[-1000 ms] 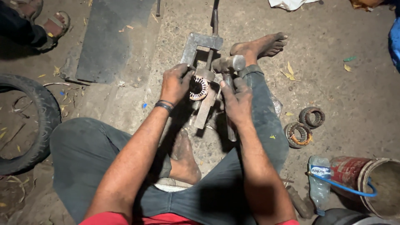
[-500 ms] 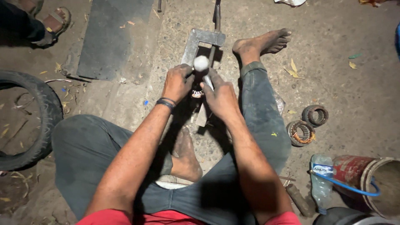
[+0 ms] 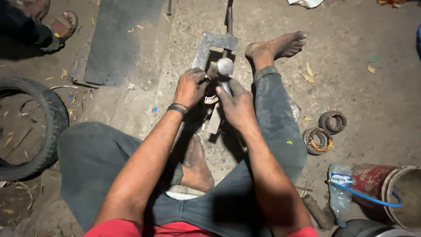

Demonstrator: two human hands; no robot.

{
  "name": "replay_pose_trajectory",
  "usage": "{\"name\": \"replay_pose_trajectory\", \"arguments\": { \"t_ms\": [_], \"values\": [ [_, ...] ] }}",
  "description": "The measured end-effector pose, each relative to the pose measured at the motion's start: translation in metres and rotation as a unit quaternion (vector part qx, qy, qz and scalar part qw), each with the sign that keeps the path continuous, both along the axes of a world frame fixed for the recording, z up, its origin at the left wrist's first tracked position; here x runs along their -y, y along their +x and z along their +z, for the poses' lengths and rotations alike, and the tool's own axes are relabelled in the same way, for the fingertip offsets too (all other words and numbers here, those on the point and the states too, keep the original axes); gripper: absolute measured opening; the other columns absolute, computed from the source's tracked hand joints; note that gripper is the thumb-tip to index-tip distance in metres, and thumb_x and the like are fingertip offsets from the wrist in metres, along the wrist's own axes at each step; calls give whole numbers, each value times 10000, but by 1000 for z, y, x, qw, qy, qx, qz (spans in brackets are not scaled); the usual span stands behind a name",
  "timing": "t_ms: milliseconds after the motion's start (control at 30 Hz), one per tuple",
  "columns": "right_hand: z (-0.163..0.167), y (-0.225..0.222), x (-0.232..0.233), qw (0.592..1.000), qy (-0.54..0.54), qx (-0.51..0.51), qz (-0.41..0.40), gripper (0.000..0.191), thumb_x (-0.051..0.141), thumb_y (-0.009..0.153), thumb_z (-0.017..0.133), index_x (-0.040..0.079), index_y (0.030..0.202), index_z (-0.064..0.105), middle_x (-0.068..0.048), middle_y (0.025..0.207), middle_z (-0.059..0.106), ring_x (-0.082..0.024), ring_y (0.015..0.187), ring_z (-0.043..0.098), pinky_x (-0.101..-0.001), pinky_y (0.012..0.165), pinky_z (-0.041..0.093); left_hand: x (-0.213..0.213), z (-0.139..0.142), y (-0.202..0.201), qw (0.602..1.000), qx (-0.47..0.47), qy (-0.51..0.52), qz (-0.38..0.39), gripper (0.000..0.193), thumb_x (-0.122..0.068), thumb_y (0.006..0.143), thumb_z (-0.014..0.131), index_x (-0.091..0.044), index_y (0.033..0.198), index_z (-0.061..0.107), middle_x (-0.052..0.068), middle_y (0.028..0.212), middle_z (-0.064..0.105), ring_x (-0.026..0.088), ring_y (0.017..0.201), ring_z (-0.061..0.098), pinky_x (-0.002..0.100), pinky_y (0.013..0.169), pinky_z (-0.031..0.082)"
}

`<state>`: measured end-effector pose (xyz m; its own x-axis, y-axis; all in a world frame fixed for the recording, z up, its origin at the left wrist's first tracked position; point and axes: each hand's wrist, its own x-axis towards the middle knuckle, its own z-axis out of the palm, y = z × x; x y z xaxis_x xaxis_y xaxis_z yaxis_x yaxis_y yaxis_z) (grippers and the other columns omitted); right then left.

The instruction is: The person sits on the ground and hammers a bearing into a circular metal hub component held in a metal fixture, repositioning the part between strikes. They then handle the component by hand and continue tapping it with the hammer.

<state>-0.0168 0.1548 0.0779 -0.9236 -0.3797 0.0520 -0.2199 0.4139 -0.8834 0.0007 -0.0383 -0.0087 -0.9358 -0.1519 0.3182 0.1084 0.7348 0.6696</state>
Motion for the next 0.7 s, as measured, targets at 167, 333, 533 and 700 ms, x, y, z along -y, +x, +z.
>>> {"name": "replay_pose_trajectory", "arguments": {
  "t_ms": [167,333,533,700],
  "values": [
    [-19,-7,-28,991,-97,69,-53,337,270,979,717,-52,1077,698,-159,905,723,-176,826,596,-384,718,517,7,23,4,979,21,180,91,122,-115,923,727,-43,1019,749,135,988,771,285,916,751,362,815,577],
    [-14,-16,-30,995,-54,9,-81,340,261,963,726,-54,1084,696,-86,879,729,-145,819,630,-338,733,526,10,27,13,981,19,163,103,172,-84,891,735,-41,1057,730,139,952,763,223,865,754,336,763,575],
    [-2,-10,-26,982,-47,152,-102,335,284,935,705,-42,1014,685,-85,726,621,-162,658,550,-371,580,463,2,20,16,978,16,183,101,103,-89,930,721,-45,1023,727,119,921,777,195,843,768,329,754,583],
    [-8,-7,-24,995,-70,38,-53,325,270,967,715,-49,1018,682,-62,806,669,-109,777,540,-335,664,496,1,23,14,971,11,206,120,106,-97,937,717,-38,1025,725,118,924,778,173,845,758,323,765,578]
  ]
}}
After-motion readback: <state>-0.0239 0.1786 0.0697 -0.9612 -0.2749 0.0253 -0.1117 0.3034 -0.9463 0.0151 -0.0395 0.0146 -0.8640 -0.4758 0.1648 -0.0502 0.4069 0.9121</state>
